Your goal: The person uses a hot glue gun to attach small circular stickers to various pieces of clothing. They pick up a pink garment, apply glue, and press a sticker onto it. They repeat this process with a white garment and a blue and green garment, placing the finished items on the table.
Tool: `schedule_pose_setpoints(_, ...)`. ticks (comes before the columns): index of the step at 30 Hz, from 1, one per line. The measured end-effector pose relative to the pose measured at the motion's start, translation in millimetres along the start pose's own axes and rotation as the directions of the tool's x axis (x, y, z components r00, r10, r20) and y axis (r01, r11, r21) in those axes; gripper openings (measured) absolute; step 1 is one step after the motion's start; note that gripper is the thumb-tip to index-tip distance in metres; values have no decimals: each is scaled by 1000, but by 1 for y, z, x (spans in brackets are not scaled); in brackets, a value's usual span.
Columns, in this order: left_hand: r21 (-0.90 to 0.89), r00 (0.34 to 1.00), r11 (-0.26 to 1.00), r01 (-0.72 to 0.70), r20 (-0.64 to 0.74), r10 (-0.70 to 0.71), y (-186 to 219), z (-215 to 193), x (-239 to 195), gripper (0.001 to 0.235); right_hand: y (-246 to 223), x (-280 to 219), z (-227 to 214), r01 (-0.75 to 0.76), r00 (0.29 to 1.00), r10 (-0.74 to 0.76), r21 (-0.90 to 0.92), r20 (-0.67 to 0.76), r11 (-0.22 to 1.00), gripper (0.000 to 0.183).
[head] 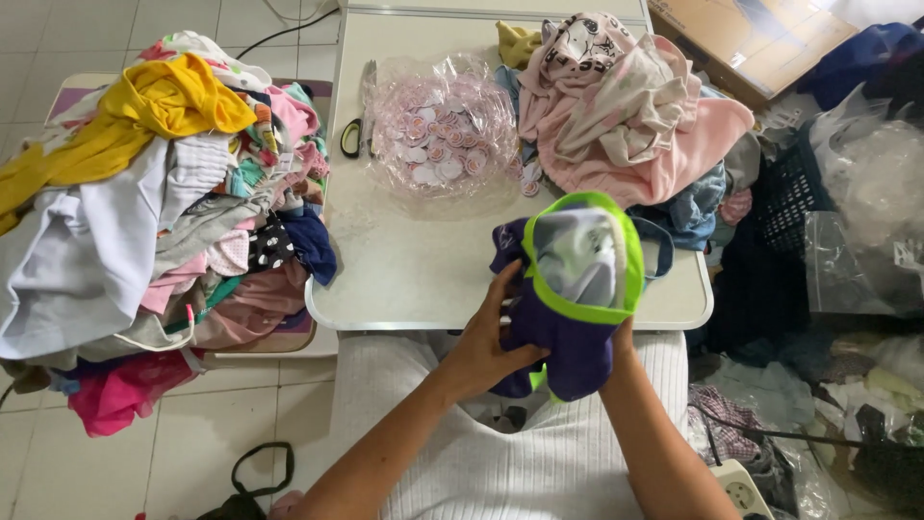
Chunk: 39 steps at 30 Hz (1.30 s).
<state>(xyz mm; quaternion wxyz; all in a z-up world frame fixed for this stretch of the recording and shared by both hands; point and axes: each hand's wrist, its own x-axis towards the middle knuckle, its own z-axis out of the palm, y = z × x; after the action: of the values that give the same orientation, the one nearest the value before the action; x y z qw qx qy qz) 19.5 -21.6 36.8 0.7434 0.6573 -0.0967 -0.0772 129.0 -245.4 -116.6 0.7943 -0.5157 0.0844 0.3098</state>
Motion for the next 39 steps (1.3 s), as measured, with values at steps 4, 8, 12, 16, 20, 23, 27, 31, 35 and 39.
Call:
schedule_pose_setpoints(4, 64, 968, 966, -252, 10, 252, 21, 6, 30, 98, -21, -5, 14, 8, 998, -10, -36, -64, 999, 63)
schedule_pose_setpoints(8, 186, 970, 953, -239, 5, 243, 10, 3, 36, 98, -45, -13, 25, 27, 990, -36, -68, -136, 997, 64)
schedule_pose_setpoints(12, 373, 993, 925, -73, -55, 100, -11, -13, 27, 102, -65, -24, 36, 37, 977, -58, -105, -207, 994, 65)
schedule_pose_setpoints(16, 554, 994, 832, -40, -66, 92, -27, -29, 30, 105, -63, -39, 65, -119, 966, 79, -153, -247, 981, 74)
schedule_pose_setpoints(20, 718, 986, 683, -135, 31, 162, -29, -39, 47, 101, -49, -39, 58, -102, 988, 76, -200, -134, 975, 82)
schedule_pose_setpoints(23, 745, 963, 624, -236, 94, 252, -44, -43, 62, 104, -48, -49, 66, -44, 993, 18, -233, -113, 972, 86)
schedule_pose_setpoints(27, 648, 955, 712, -272, 88, 284, -70, -51, 77, 109, -50, -60, 76, 12, 995, -42, -293, -93, 956, 90)
schedule_pose_setpoints(31, 676, 961, 692, -254, 93, 261, -80, -63, 91, 117, -54, -64, 79, 83, 996, -93, -391, -7, 917, 96)
schedule_pose_setpoints(35, 755, 980, 628, -188, 104, 168, -101, -79, 103, 61, -70, -75, 103, 64, 998, -49, -614, 41, 787, 100)
schedule_pose_setpoints(39, 608, 993, 792, 50, -114, 25, -78, -85, 79, 23, -71, -79, 78, -206, 968, 15, -760, -251, 617, 107)
